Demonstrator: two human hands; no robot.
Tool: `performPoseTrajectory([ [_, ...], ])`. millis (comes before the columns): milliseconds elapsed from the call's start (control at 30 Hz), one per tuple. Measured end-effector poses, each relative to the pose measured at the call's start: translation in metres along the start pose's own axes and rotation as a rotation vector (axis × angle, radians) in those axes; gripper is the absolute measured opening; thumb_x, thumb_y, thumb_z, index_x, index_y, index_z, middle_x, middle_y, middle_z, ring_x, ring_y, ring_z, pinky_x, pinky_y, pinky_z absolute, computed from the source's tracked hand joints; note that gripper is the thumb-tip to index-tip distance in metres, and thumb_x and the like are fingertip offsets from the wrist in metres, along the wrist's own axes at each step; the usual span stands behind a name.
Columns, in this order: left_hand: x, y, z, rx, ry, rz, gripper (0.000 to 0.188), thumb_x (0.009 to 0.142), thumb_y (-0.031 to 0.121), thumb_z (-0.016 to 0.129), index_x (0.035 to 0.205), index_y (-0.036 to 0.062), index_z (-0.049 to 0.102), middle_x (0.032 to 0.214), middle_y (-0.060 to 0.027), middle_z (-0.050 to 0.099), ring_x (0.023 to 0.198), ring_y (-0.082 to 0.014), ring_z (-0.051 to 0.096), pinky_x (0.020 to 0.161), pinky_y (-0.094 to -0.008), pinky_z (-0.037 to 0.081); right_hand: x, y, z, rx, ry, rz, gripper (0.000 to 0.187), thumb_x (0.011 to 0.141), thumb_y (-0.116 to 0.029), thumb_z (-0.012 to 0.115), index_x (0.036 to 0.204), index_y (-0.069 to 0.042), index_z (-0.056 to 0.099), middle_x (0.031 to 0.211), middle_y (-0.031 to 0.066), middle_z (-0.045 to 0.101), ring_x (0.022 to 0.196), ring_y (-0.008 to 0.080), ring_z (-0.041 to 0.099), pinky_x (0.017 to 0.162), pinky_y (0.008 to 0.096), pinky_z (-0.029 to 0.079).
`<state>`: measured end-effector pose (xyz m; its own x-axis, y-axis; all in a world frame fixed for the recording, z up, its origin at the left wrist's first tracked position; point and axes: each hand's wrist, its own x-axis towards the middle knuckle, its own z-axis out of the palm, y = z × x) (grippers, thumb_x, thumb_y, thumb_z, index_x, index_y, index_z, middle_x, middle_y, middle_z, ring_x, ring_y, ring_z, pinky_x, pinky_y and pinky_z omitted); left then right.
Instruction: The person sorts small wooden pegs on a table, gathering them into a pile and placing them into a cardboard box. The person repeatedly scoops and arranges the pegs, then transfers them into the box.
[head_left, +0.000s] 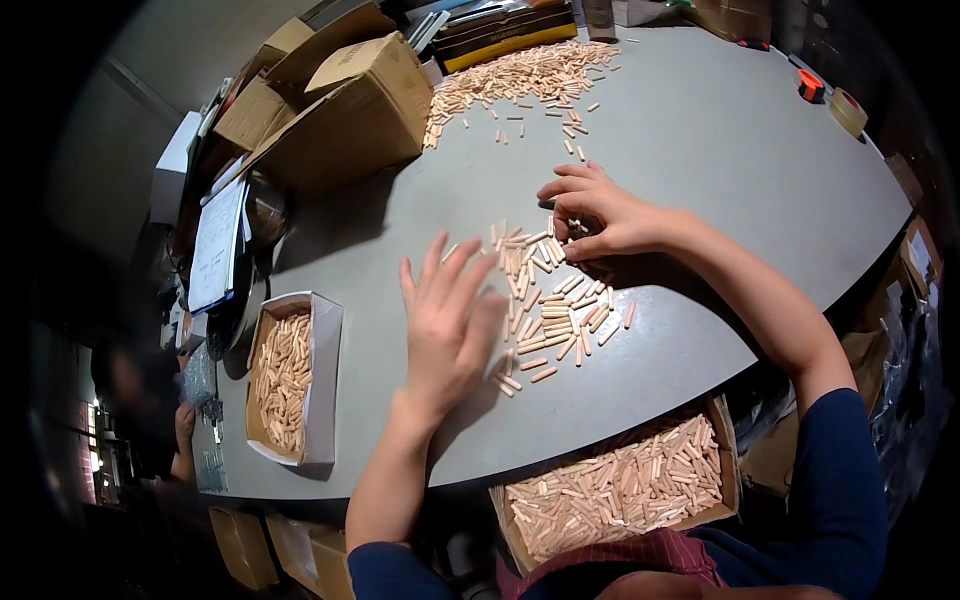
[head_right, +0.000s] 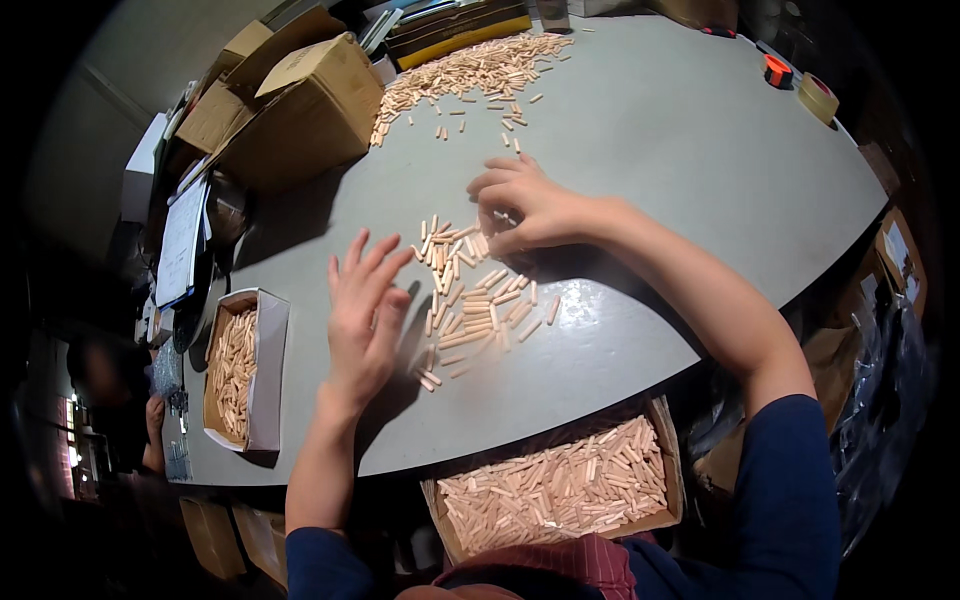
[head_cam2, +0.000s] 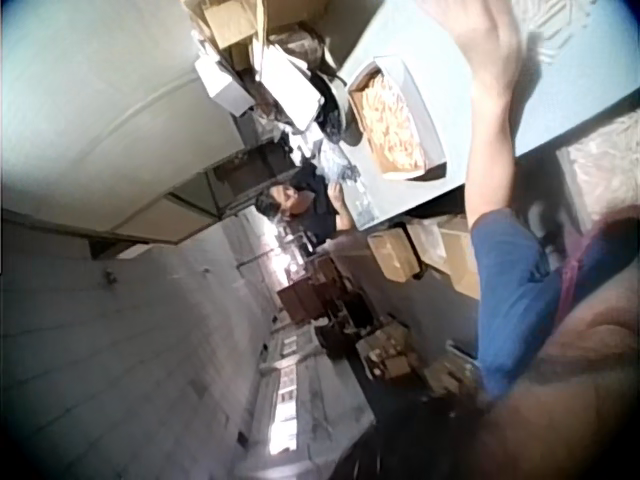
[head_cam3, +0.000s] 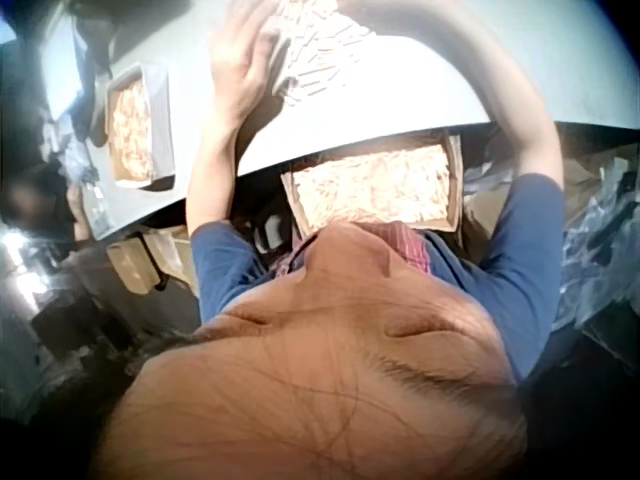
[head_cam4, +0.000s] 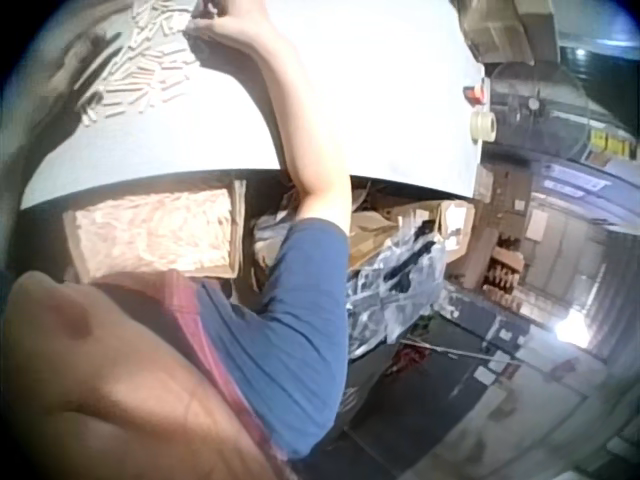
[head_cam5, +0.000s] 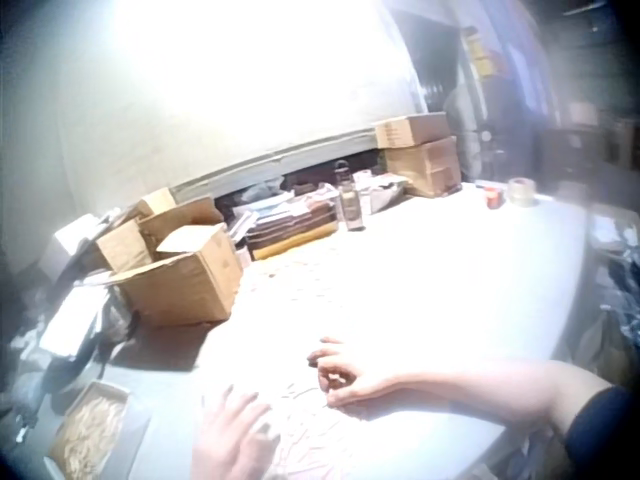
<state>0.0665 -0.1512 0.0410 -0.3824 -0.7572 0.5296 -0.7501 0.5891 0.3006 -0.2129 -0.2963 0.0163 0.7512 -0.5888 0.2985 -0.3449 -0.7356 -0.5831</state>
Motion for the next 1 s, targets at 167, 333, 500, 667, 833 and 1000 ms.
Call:
performPoseTrajectory([
  [167,0.004,-0.009,-0.010,-0.110,0.185,-0.109,0.031,0.108,0.027,0.055,0.119,0.0072,0.076,0.137,-0.0144,0.067,0.146,-0.0434,0.045,0.122,-0.0684,0.017,-0.004,-0.010,0.002,-0.227,0.008,-0.048,0.024,0.082,-0.034,0.074,0.086,-0.011,0.071,0.144,0.0145,0.059,0.156,0.0392,0.028,0.124,0.0708,0.005],
  [333,0.006,-0.007,-0.015,-0.039,0.197,-0.110,0.032,0.110,0.029,0.057,0.115,0.0062,0.080,0.133,-0.0143,0.071,0.143,-0.0394,0.050,0.120,-0.0521,0.032,-0.007,-0.020,-0.005,-0.288,-0.043,-0.080,0.019,0.085,-0.030,0.074,0.086,-0.011,0.072,0.140,0.0129,0.063,0.156,0.0397,0.029,0.125,0.0729,0.001],
  [500,0.005,-0.004,-0.013,-0.004,0.175,-0.108,0.024,0.105,0.023,0.063,0.111,0.0066,0.080,0.129,-0.0125,0.073,0.141,-0.0382,0.052,0.120,-0.0522,0.033,-0.008,-0.025,-0.011,-0.292,-0.129,-0.070,0.016,0.083,-0.024,0.076,0.090,-0.010,0.073,0.136,0.0130,0.064,0.155,0.0385,0.031,0.125,0.0726,0.000],
  [667,0.003,-0.007,-0.007,0.022,0.130,-0.069,0.017,0.100,0.015,0.068,0.110,0.0055,0.079,0.124,-0.0125,0.075,0.131,-0.0353,0.061,0.116,-0.0484,0.039,-0.007,-0.026,-0.008,-0.202,-0.068,-0.047,0.021,0.086,-0.024,0.078,0.099,-0.008,0.073,0.130,0.0126,0.067,0.150,0.0359,0.039,0.125,0.0665,0.011],
  [833,0.004,0.006,0.006,-0.206,0.099,-0.057,0.023,0.093,0.009,0.076,0.115,0.0032,0.075,0.119,-0.0129,0.075,0.113,-0.0276,0.070,0.097,-0.0385,0.055,-0.004,-0.041,-0.005,0.264,0.039,0.012,0.023,0.090,-0.027,0.078,0.100,-0.007,0.073,0.113,0.0090,0.072,0.120,0.0284,0.059,0.109,0.0450,0.042],
  [1000,0.005,0.032,0.017,-0.430,0.030,-0.131,0.038,0.089,0.002,0.080,0.123,-0.0021,0.065,0.109,-0.0110,0.074,0.095,-0.0168,0.073,0.080,-0.0298,0.059,-0.011,-0.061,0.019,0.425,0.089,-0.097,0.018,0.095,-0.020,0.077,0.099,-0.004,0.071,0.101,0.0058,0.070,0.103,0.0207,0.062,0.098,0.0373,0.045],
])
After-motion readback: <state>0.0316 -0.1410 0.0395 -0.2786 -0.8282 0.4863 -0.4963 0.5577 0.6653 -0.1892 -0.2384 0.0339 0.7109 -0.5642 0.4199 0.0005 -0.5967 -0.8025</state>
